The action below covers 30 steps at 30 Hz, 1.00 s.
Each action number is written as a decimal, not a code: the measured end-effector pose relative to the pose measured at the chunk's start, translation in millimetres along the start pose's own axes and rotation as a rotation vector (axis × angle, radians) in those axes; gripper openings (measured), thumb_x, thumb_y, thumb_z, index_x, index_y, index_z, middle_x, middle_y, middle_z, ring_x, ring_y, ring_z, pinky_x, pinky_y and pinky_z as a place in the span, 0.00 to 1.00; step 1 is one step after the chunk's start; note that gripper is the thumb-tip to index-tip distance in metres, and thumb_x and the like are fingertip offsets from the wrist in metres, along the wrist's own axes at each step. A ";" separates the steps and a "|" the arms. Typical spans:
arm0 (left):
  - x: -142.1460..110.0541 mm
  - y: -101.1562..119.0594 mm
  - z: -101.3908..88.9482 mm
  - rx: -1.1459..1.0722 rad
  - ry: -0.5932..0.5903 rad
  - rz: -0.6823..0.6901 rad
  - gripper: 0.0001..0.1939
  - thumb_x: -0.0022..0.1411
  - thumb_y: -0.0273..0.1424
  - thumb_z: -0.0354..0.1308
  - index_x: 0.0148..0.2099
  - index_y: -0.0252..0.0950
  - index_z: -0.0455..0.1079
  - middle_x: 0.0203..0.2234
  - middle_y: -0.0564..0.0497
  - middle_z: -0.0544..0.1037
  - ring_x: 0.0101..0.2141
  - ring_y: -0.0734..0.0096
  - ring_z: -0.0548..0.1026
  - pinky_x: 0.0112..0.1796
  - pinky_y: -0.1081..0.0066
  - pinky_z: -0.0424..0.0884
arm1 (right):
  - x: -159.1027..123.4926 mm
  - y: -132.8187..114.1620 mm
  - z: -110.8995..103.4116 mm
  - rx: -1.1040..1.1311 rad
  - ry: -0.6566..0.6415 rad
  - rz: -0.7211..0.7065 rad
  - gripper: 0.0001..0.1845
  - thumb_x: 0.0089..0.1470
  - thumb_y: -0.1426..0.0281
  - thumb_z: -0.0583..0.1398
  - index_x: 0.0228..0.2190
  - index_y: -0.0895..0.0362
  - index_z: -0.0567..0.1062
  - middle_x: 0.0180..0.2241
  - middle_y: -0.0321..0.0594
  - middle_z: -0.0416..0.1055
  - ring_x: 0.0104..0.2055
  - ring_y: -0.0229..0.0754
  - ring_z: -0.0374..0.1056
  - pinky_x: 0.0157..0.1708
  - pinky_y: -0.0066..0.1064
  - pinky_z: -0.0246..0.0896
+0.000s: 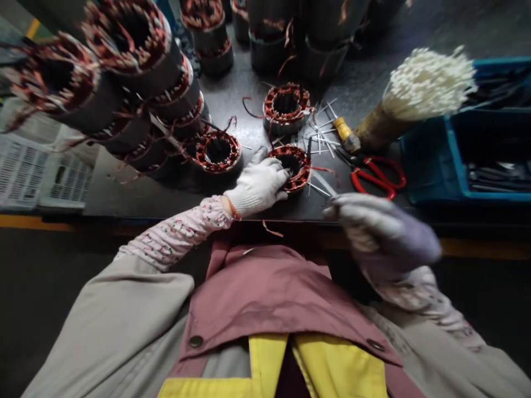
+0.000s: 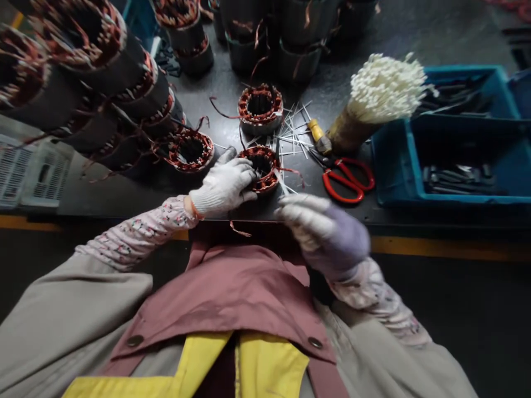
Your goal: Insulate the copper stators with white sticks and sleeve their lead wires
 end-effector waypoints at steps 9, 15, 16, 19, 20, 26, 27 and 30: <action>-5.9 3.2 9.5 -0.131 0.188 -0.093 0.12 0.68 0.34 0.57 0.50 0.40 0.77 0.52 0.46 0.79 0.59 0.58 0.71 0.64 0.51 0.58 | -56.9 -16.6 37.7 0.280 0.120 -0.173 0.14 0.61 0.76 0.61 0.45 0.46 0.78 0.45 0.38 0.81 0.46 0.41 0.79 0.45 0.34 0.78; -14.4 -0.1 5.4 -0.021 0.136 -0.079 0.34 0.61 0.35 0.64 0.67 0.31 0.62 0.64 0.35 0.67 0.66 0.47 0.62 0.67 0.47 0.52 | -70.5 -14.0 43.3 0.301 0.121 -0.147 0.20 0.60 0.78 0.61 0.49 0.44 0.77 0.47 0.38 0.80 0.49 0.42 0.78 0.46 0.35 0.79; -13.7 -1.6 4.4 -0.001 0.119 -0.064 0.37 0.60 0.33 0.64 0.69 0.30 0.59 0.64 0.34 0.67 0.67 0.46 0.61 0.68 0.45 0.50 | -69.6 -13.1 46.3 0.308 0.122 -0.142 0.20 0.60 0.78 0.61 0.49 0.44 0.77 0.47 0.37 0.80 0.48 0.42 0.78 0.46 0.35 0.79; -12.0 -3.8 4.6 0.031 0.097 -0.004 0.32 0.62 0.29 0.60 0.68 0.33 0.61 0.60 0.37 0.72 0.66 0.47 0.64 0.68 0.41 0.46 | -64.4 -10.8 54.8 0.329 0.129 -0.133 0.18 0.61 0.77 0.60 0.48 0.45 0.77 0.47 0.38 0.80 0.48 0.42 0.78 0.46 0.35 0.78; -11.8 -4.0 4.9 0.036 0.106 0.015 0.31 0.63 0.29 0.59 0.67 0.34 0.63 0.59 0.38 0.74 0.65 0.47 0.64 0.68 0.40 0.46 | -63.1 -11.5 55.5 0.332 0.138 -0.144 0.18 0.61 0.77 0.60 0.48 0.45 0.77 0.47 0.38 0.80 0.48 0.41 0.79 0.46 0.34 0.78; -7.0 -4.1 7.0 0.008 0.136 0.078 0.26 0.68 0.34 0.57 0.66 0.39 0.64 0.57 0.42 0.77 0.61 0.55 0.70 0.69 0.41 0.45 | -66.2 -23.0 44.8 0.294 0.149 -0.200 0.20 0.61 0.78 0.60 0.51 0.48 0.74 0.46 0.41 0.80 0.50 0.42 0.78 0.49 0.38 0.77; -5.6 -5.0 7.2 0.001 0.131 0.068 0.27 0.67 0.35 0.58 0.66 0.37 0.64 0.56 0.42 0.77 0.59 0.55 0.73 0.69 0.42 0.45 | -67.0 -23.6 44.6 0.294 0.149 -0.199 0.20 0.61 0.78 0.60 0.51 0.48 0.74 0.46 0.41 0.80 0.50 0.43 0.78 0.49 0.38 0.77; -3.1 -6.4 7.0 -0.002 0.133 0.046 0.28 0.67 0.36 0.58 0.66 0.35 0.63 0.56 0.40 0.77 0.58 0.56 0.74 0.69 0.43 0.45 | -68.2 -20.3 50.7 0.320 0.162 -0.195 0.19 0.61 0.78 0.60 0.50 0.48 0.74 0.46 0.40 0.80 0.49 0.41 0.78 0.48 0.36 0.78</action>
Point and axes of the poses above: each hand's wrist, its own x-axis towards the middle knuckle, its own z-axis out of the palm, y = z × x, the point moved 7 cm from there along x, towards the middle knuckle
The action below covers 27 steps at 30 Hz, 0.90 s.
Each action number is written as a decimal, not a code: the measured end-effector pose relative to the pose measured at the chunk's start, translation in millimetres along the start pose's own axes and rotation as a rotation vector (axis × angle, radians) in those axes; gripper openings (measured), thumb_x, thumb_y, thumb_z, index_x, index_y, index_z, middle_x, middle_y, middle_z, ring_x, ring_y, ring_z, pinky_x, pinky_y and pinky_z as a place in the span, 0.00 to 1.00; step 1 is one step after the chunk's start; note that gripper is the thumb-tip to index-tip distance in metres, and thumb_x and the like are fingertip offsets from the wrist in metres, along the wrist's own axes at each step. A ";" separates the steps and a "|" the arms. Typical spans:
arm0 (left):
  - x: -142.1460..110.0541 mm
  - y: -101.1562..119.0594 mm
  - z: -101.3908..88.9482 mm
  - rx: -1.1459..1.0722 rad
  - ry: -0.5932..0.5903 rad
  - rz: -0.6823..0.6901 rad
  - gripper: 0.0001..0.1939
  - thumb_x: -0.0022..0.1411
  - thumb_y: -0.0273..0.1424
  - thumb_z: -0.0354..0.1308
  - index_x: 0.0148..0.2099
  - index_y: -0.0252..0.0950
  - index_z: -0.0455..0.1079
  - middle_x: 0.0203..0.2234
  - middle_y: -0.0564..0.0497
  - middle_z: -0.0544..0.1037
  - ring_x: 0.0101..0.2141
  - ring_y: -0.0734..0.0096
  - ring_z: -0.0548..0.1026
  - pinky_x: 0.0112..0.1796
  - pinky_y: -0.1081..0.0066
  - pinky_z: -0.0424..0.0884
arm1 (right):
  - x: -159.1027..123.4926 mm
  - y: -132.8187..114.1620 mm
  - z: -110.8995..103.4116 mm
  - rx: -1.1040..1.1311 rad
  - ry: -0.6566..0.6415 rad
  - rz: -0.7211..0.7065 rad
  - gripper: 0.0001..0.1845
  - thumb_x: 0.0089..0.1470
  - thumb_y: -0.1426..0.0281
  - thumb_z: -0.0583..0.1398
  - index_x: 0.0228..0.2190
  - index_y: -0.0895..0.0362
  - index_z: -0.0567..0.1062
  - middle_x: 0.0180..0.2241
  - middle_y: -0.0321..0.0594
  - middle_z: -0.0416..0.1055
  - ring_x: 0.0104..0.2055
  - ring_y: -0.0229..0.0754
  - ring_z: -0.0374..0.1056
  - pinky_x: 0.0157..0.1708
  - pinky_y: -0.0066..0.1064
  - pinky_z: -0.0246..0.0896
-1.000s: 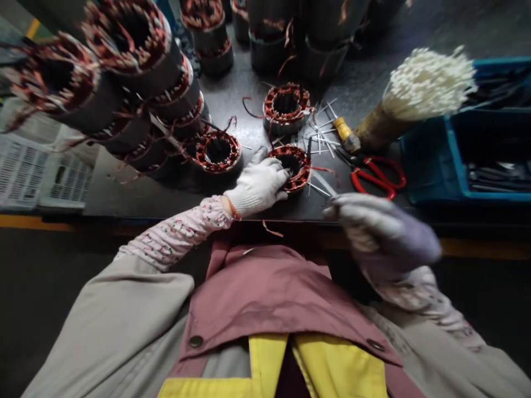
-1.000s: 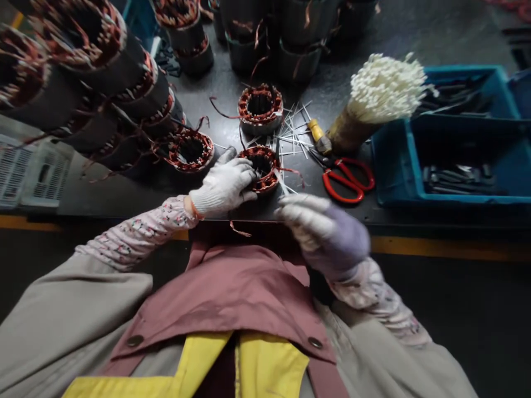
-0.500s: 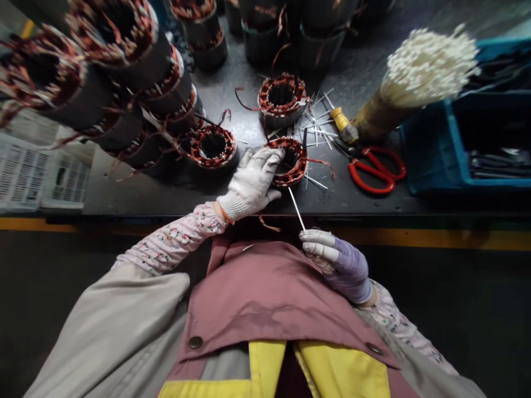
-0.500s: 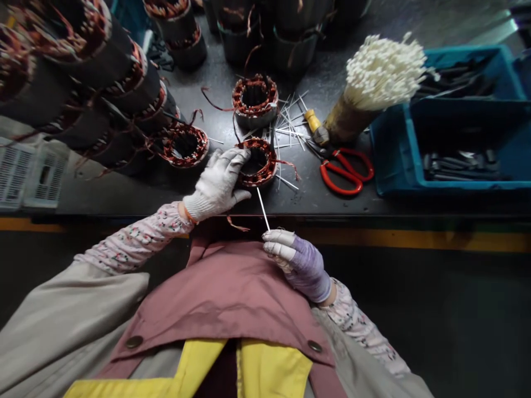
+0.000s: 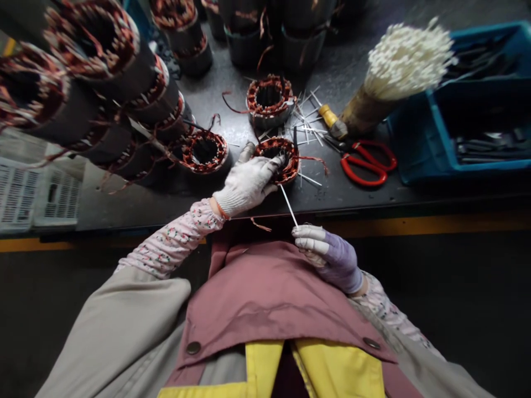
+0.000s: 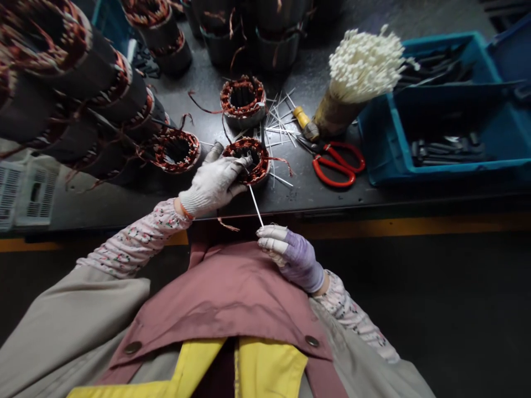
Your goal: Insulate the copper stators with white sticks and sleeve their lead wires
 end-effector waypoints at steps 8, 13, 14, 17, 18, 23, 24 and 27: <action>-2.1 -5.2 4.2 -0.087 0.024 -0.036 0.29 0.65 0.36 0.60 0.66 0.33 0.64 0.58 0.40 0.76 0.60 0.55 0.72 0.70 0.47 0.45 | 12.4 31.1 32.6 -0.015 0.036 -0.007 0.12 0.62 0.75 0.60 0.45 0.51 0.77 0.45 0.41 0.81 0.47 0.39 0.78 0.45 0.30 0.77; -17.6 -11.0 5.9 -0.194 0.176 -0.164 0.35 0.66 0.35 0.58 0.71 0.31 0.54 0.58 0.41 0.76 0.66 0.55 0.65 0.69 0.51 0.51 | 53.0 41.6 24.6 -0.048 0.191 0.084 0.09 0.64 0.71 0.60 0.42 0.51 0.80 0.40 0.38 0.82 0.41 0.39 0.80 0.43 0.28 0.78; -20.3 -11.6 6.3 -0.192 0.193 -0.185 0.35 0.67 0.35 0.57 0.71 0.31 0.54 0.59 0.41 0.76 0.66 0.55 0.64 0.69 0.51 0.51 | 55.5 38.0 19.1 -0.045 0.191 0.093 0.09 0.64 0.71 0.60 0.42 0.51 0.80 0.39 0.37 0.82 0.40 0.39 0.80 0.42 0.27 0.78; -22.3 -9.6 5.2 -0.130 0.181 -0.173 0.36 0.65 0.37 0.60 0.69 0.29 0.56 0.62 0.36 0.71 0.67 0.50 0.62 0.69 0.46 0.48 | 46.7 22.2 2.3 -0.046 0.155 0.107 0.10 0.62 0.74 0.62 0.43 0.50 0.80 0.37 0.37 0.82 0.37 0.38 0.80 0.39 0.25 0.77; -21.2 -8.5 3.7 -0.103 0.162 -0.155 0.36 0.63 0.38 0.61 0.69 0.29 0.58 0.63 0.34 0.70 0.67 0.48 0.62 0.69 0.44 0.47 | 41.2 18.9 -1.8 -0.053 0.154 0.118 0.11 0.62 0.75 0.62 0.44 0.50 0.80 0.37 0.37 0.82 0.37 0.38 0.80 0.38 0.25 0.77; -13.2 -7.3 -4.2 -0.063 0.066 -0.074 0.37 0.62 0.38 0.63 0.69 0.29 0.59 0.64 0.33 0.68 0.66 0.45 0.63 0.70 0.45 0.47 | 36.7 27.8 15.9 -0.046 0.178 0.062 0.14 0.61 0.77 0.62 0.45 0.50 0.79 0.40 0.39 0.82 0.41 0.39 0.80 0.41 0.27 0.77; -12.4 -7.5 -4.1 -0.083 0.064 -0.071 0.37 0.62 0.38 0.63 0.68 0.28 0.60 0.64 0.33 0.69 0.66 0.47 0.64 0.70 0.47 0.48 | 41.1 33.2 23.7 -0.048 0.195 0.036 0.13 0.60 0.76 0.62 0.45 0.50 0.79 0.40 0.39 0.82 0.41 0.39 0.80 0.42 0.27 0.77; -13.5 -10.6 0.6 -0.214 0.144 -0.131 0.33 0.62 0.35 0.63 0.66 0.31 0.64 0.58 0.39 0.75 0.64 0.52 0.67 0.68 0.53 0.57 | 54.9 52.8 37.6 0.004 0.296 0.073 0.11 0.61 0.74 0.63 0.44 0.50 0.79 0.38 0.37 0.82 0.40 0.39 0.80 0.42 0.28 0.77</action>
Point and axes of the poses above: each hand's wrist, its own x-axis towards the middle knuckle, its own z-axis out of the palm, y = z × x, the point moved 7 cm from there along x, towards the middle knuckle
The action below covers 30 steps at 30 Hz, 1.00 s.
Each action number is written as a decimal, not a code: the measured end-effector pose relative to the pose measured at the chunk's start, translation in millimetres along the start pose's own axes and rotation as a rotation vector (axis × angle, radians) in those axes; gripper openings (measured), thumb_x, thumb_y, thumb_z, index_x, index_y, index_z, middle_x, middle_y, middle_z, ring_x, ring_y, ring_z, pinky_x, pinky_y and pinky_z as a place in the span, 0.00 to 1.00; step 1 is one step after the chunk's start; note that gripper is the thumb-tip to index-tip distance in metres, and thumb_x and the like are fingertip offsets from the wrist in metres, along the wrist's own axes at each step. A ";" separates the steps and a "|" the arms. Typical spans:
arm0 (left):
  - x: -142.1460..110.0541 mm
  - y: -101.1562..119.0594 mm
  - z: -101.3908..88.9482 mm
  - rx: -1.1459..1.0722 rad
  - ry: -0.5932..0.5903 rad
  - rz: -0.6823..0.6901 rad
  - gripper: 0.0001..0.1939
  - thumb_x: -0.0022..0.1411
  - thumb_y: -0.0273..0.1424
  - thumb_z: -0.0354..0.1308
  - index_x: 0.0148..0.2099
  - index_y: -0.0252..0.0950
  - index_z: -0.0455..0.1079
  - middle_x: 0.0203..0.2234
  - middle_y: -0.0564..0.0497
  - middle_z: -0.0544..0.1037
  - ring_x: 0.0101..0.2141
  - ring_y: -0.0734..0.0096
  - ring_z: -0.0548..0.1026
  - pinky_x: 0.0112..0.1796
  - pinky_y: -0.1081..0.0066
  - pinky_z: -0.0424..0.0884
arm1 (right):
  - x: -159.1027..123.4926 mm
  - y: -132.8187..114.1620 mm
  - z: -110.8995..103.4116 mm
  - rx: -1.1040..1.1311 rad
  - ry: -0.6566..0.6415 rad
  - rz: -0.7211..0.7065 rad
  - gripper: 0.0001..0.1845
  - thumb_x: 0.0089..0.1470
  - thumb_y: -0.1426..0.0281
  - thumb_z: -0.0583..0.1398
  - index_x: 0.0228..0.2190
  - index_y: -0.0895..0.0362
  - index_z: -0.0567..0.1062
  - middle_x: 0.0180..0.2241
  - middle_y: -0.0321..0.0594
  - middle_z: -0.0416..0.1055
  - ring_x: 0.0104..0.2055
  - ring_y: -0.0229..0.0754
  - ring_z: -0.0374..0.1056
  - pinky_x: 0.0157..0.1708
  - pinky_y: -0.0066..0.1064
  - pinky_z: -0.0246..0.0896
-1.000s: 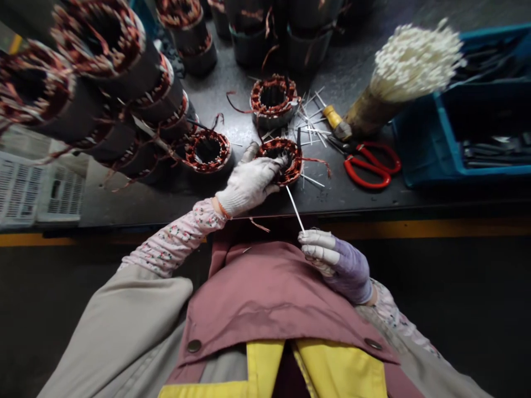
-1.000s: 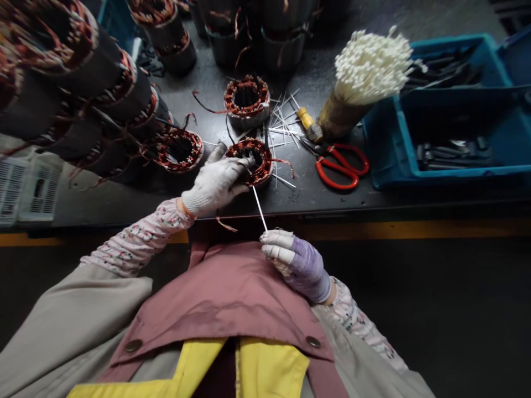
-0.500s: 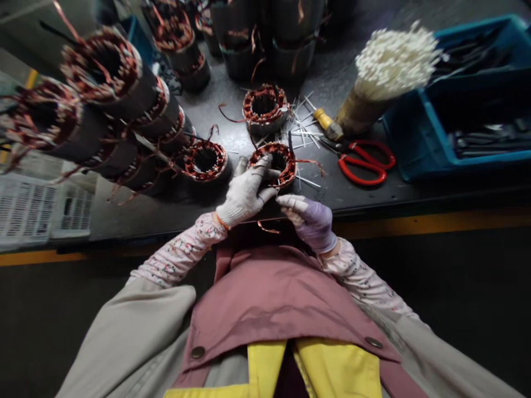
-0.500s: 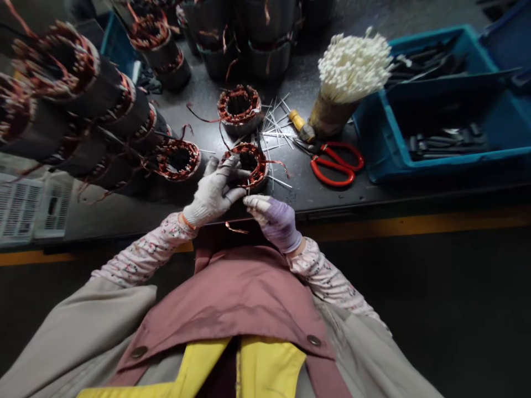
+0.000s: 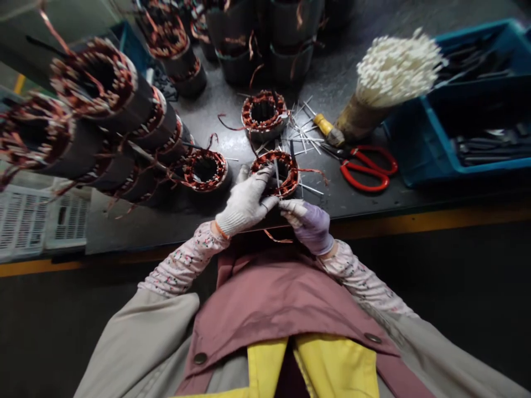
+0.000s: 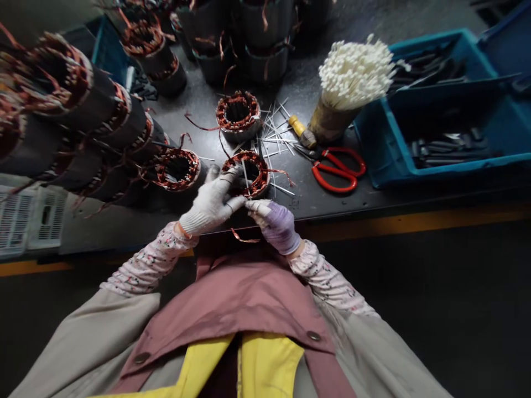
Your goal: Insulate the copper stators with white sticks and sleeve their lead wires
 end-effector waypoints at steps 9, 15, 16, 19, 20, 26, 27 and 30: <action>-11.0 8.2 7.4 -0.223 0.343 0.116 0.09 0.70 0.34 0.57 0.44 0.43 0.80 0.41 0.51 0.85 0.47 0.65 0.82 0.68 0.48 0.52 | 17.9 0.8 -10.8 0.079 -0.022 0.283 0.07 0.56 0.64 0.67 0.28 0.53 0.79 0.32 0.37 0.78 0.34 0.40 0.75 0.37 0.33 0.73; -13.2 10.2 2.3 -0.242 0.426 0.246 0.09 0.70 0.32 0.57 0.43 0.42 0.80 0.41 0.50 0.86 0.46 0.66 0.83 0.66 0.51 0.58 | 33.8 10.8 -5.4 -0.040 -0.147 0.408 0.08 0.54 0.63 0.68 0.27 0.53 0.80 0.29 0.38 0.78 0.32 0.42 0.74 0.38 0.33 0.71; -13.2 10.0 3.1 -0.233 0.427 0.244 0.10 0.71 0.32 0.56 0.43 0.42 0.80 0.41 0.50 0.86 0.46 0.66 0.83 0.66 0.51 0.59 | 33.9 16.2 -3.8 -0.058 -0.161 0.451 0.09 0.52 0.63 0.68 0.26 0.54 0.80 0.28 0.38 0.78 0.32 0.42 0.74 0.38 0.34 0.70; -11.7 7.9 7.2 -0.206 0.403 0.203 0.11 0.72 0.34 0.55 0.44 0.43 0.80 0.41 0.52 0.86 0.46 0.67 0.83 0.66 0.52 0.59 | 30.0 25.1 -2.8 -0.067 -0.188 0.549 0.10 0.50 0.62 0.69 0.24 0.55 0.79 0.26 0.38 0.78 0.29 0.42 0.73 0.35 0.34 0.69; -11.4 7.5 7.9 -0.203 0.400 0.197 0.11 0.72 0.34 0.55 0.43 0.43 0.80 0.40 0.52 0.86 0.46 0.68 0.83 0.66 0.52 0.58 | 28.5 24.2 -3.9 -0.052 -0.193 0.564 0.10 0.49 0.62 0.68 0.24 0.55 0.79 0.26 0.38 0.78 0.29 0.42 0.72 0.35 0.33 0.68; -12.3 6.8 8.0 -0.244 0.396 0.225 0.11 0.71 0.33 0.55 0.44 0.43 0.79 0.41 0.53 0.85 0.47 0.69 0.82 0.67 0.52 0.57 | 29.0 13.8 -8.3 -0.011 -0.191 0.544 0.10 0.51 0.61 0.68 0.27 0.55 0.80 0.28 0.38 0.79 0.31 0.42 0.73 0.36 0.33 0.68; -12.3 6.5 8.6 -0.238 0.386 0.223 0.11 0.71 0.32 0.54 0.44 0.43 0.79 0.42 0.53 0.85 0.48 0.68 0.82 0.67 0.52 0.56 | 29.4 17.1 -6.7 -0.036 -0.187 0.537 0.12 0.52 0.59 0.68 0.27 0.55 0.80 0.28 0.38 0.79 0.30 0.42 0.73 0.35 0.33 0.68; -10.8 6.6 12.1 -0.213 0.332 0.206 0.12 0.71 0.31 0.53 0.45 0.44 0.79 0.44 0.52 0.85 0.50 0.67 0.81 0.67 0.50 0.54 | 30.2 28.0 0.1 -0.140 -0.190 0.455 0.16 0.54 0.54 0.66 0.26 0.54 0.79 0.27 0.38 0.78 0.29 0.43 0.73 0.33 0.34 0.68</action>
Point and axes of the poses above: each hand's wrist, its own x-axis towards the middle knuckle, its own z-axis out of the palm, y = z × x, the point moved 7 cm from there along x, towards the middle knuckle
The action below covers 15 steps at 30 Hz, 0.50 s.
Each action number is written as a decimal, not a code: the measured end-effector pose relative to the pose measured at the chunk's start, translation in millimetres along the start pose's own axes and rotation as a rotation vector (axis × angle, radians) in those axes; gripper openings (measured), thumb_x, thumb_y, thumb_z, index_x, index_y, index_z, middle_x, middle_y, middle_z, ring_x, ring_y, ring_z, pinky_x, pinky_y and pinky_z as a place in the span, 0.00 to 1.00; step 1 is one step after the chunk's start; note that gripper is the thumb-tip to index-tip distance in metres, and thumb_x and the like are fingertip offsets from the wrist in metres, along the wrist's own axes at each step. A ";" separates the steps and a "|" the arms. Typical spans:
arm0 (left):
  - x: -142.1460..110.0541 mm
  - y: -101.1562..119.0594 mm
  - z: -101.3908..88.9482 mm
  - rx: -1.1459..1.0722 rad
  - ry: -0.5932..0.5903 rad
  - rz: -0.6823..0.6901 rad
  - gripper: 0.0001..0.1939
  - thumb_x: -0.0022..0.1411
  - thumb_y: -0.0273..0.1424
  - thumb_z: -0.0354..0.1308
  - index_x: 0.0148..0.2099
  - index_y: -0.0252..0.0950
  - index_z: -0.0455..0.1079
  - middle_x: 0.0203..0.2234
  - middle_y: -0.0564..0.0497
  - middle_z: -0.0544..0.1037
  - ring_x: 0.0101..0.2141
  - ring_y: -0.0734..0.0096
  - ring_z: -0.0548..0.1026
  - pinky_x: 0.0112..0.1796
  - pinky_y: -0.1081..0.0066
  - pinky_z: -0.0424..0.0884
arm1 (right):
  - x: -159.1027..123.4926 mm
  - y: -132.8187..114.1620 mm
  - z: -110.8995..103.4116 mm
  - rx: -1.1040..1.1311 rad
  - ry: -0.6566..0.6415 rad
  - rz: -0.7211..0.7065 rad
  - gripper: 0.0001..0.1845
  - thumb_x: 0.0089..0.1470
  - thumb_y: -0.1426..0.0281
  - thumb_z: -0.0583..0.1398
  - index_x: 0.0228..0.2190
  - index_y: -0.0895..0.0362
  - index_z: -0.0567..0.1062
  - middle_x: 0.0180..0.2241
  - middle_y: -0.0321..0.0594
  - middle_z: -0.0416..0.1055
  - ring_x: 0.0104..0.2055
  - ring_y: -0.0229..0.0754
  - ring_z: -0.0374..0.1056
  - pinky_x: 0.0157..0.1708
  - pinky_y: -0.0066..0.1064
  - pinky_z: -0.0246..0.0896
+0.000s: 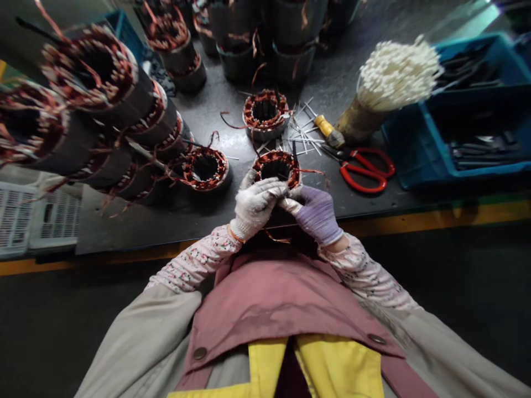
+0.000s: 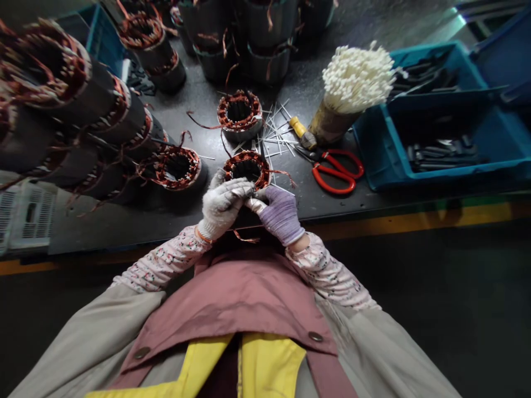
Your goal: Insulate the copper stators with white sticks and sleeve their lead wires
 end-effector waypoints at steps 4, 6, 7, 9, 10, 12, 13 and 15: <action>2.9 -1.3 5.6 0.039 -0.096 -0.058 0.12 0.71 0.32 0.53 0.45 0.45 0.79 0.44 0.52 0.85 0.50 0.67 0.81 0.68 0.50 0.54 | 2.2 -8.1 -0.5 -0.270 0.052 -0.205 0.18 0.61 0.53 0.61 0.32 0.54 0.79 0.31 0.43 0.78 0.32 0.44 0.72 0.33 0.34 0.64; 4.8 -1.4 5.2 0.056 -0.125 -0.083 0.13 0.72 0.32 0.52 0.45 0.44 0.79 0.44 0.51 0.85 0.50 0.67 0.81 0.68 0.51 0.55 | 0.9 -17.5 -5.8 -0.396 0.035 -0.288 0.19 0.64 0.55 0.57 0.33 0.55 0.78 0.32 0.45 0.78 0.32 0.44 0.71 0.32 0.34 0.62; 5.7 -1.2 4.5 0.062 -0.143 -0.092 0.12 0.72 0.32 0.52 0.47 0.43 0.78 0.45 0.51 0.84 0.50 0.67 0.80 0.68 0.51 0.55 | -0.6 -22.5 -8.9 -0.429 0.001 -0.331 0.19 0.65 0.56 0.56 0.33 0.56 0.78 0.31 0.45 0.77 0.31 0.44 0.71 0.32 0.34 0.60; 7.0 -0.1 3.6 0.077 -0.195 -0.101 0.12 0.70 0.33 0.55 0.52 0.42 0.76 0.50 0.48 0.82 0.54 0.65 0.79 0.68 0.52 0.54 | -6.6 -33.5 -17.1 -0.429 -0.074 -0.433 0.16 0.64 0.59 0.55 0.32 0.55 0.76 0.28 0.43 0.75 0.29 0.42 0.69 0.29 0.33 0.58; 7.6 0.9 3.7 0.088 -0.230 -0.098 0.15 0.69 0.34 0.58 0.56 0.40 0.74 0.53 0.46 0.81 0.55 0.63 0.77 0.69 0.52 0.53 | -10.7 -39.2 -22.5 -0.407 -0.093 -0.481 0.14 0.64 0.60 0.57 0.31 0.54 0.76 0.27 0.42 0.75 0.28 0.42 0.68 0.28 0.33 0.57; 9.0 2.5 4.9 0.118 -0.302 -0.095 0.25 0.65 0.35 0.63 0.63 0.37 0.68 0.57 0.42 0.78 0.58 0.59 0.75 0.69 0.52 0.53 | -17.6 -47.8 -33.8 -0.331 -0.070 -0.513 0.10 0.61 0.63 0.59 0.29 0.53 0.75 0.28 0.41 0.76 0.28 0.41 0.69 0.28 0.33 0.57; 10.0 2.7 5.6 0.136 -0.330 -0.099 0.30 0.64 0.35 0.64 0.65 0.36 0.65 0.56 0.41 0.78 0.58 0.57 0.75 0.69 0.51 0.52 | -19.6 -50.5 -38.5 -0.260 -0.036 -0.493 0.10 0.61 0.63 0.60 0.29 0.52 0.74 0.30 0.41 0.77 0.28 0.41 0.70 0.28 0.33 0.59; 13.2 2.1 7.3 0.170 -0.368 -0.116 0.32 0.64 0.35 0.63 0.67 0.33 0.62 0.51 0.42 0.81 0.56 0.56 0.77 0.70 0.51 0.51 | -20.6 -50.0 -40.3 -0.026 -0.011 -0.361 0.13 0.62 0.62 0.58 0.27 0.52 0.73 0.27 0.40 0.77 0.27 0.41 0.70 0.27 0.33 0.62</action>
Point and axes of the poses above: each hand's wrist, its own x-axis towards the middle knuckle, its own z-axis out of the palm, y = z × x, the point moved 7 cm from there along x, towards the middle knuckle
